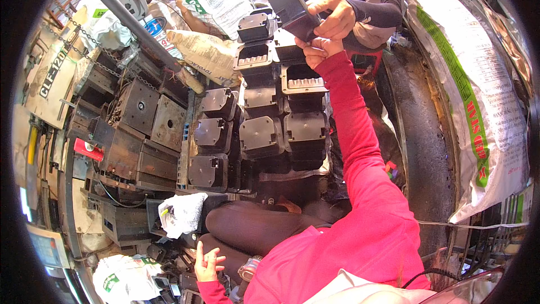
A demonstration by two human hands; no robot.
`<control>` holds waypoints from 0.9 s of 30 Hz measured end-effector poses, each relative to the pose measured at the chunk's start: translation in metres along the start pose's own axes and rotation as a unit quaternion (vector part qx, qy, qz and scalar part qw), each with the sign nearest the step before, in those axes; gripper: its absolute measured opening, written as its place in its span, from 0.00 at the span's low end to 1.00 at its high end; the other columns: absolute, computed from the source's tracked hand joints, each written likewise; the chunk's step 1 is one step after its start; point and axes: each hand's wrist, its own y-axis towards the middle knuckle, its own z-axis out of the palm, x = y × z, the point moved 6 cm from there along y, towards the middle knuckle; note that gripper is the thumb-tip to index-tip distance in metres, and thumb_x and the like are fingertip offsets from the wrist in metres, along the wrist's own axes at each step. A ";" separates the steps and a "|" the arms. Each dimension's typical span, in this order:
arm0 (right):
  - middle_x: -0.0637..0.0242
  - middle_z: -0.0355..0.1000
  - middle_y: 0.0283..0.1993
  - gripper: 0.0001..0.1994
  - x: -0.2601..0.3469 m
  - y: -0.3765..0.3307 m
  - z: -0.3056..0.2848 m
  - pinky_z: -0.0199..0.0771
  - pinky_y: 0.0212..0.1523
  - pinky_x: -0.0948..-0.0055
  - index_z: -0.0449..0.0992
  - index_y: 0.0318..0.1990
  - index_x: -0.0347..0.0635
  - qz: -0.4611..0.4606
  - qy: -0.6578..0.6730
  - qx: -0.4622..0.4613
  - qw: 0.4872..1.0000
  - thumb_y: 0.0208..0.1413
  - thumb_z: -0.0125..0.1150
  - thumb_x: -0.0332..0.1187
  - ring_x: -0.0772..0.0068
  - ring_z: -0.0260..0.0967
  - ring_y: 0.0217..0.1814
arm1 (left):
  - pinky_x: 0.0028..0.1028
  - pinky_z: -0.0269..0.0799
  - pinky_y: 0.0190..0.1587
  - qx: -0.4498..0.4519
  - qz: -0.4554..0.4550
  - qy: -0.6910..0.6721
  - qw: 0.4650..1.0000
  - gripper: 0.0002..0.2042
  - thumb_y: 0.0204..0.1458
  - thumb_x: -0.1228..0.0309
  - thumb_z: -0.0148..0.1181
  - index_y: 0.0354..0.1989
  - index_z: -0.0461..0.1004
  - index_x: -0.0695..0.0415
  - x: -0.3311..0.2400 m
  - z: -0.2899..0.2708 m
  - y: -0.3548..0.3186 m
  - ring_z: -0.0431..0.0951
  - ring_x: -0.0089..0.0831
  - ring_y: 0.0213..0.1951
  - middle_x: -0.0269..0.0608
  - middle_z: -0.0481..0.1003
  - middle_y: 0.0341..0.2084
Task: The person sits on the floor and uses a cordless drill to fasten screws into black plastic housing parts, then places each assembled unit into a nearby stack. The person repeats this process for multiple units.
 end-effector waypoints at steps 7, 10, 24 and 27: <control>0.45 0.71 0.46 0.33 -0.004 0.001 0.015 0.46 0.08 0.85 0.64 0.51 0.25 0.033 0.032 0.129 0.991 0.58 0.46 0.55 0.87 0.48 0.11 | 0.22 0.76 0.22 0.014 0.006 0.008 1.000 0.34 0.57 0.67 0.57 0.69 0.46 0.55 0.006 0.001 0.003 0.81 0.31 0.31 0.49 0.76 0.42; 0.46 0.72 0.46 0.37 0.000 -0.003 0.024 0.46 0.08 0.85 0.64 0.53 0.25 0.040 0.022 0.125 0.991 0.54 0.48 0.59 0.87 0.49 0.10 | 0.21 0.75 0.23 0.018 0.003 0.009 1.000 0.34 0.57 0.67 0.57 0.69 0.46 0.56 0.009 0.003 0.003 0.81 0.30 0.31 0.49 0.77 0.41; 0.60 0.73 0.31 0.33 -0.141 -0.063 0.061 0.48 0.11 0.84 0.72 0.51 0.38 0.158 -0.179 0.056 0.970 0.57 0.39 0.60 0.86 0.44 0.10 | 0.20 0.74 0.28 0.041 0.013 0.014 0.999 0.30 0.58 0.65 0.55 0.67 0.52 0.57 0.006 0.015 -0.005 0.80 0.28 0.35 0.48 0.76 0.45; 0.71 0.65 0.18 0.29 -0.249 -0.093 0.065 0.46 0.11 0.82 0.73 0.46 0.41 0.150 -0.248 0.055 0.956 0.54 0.46 0.59 0.83 0.45 0.09 | 0.23 0.74 0.36 0.071 0.047 -0.072 0.994 0.30 0.59 0.59 0.54 0.67 0.54 0.56 -0.007 0.020 -0.015 0.79 0.31 0.41 0.49 0.73 0.50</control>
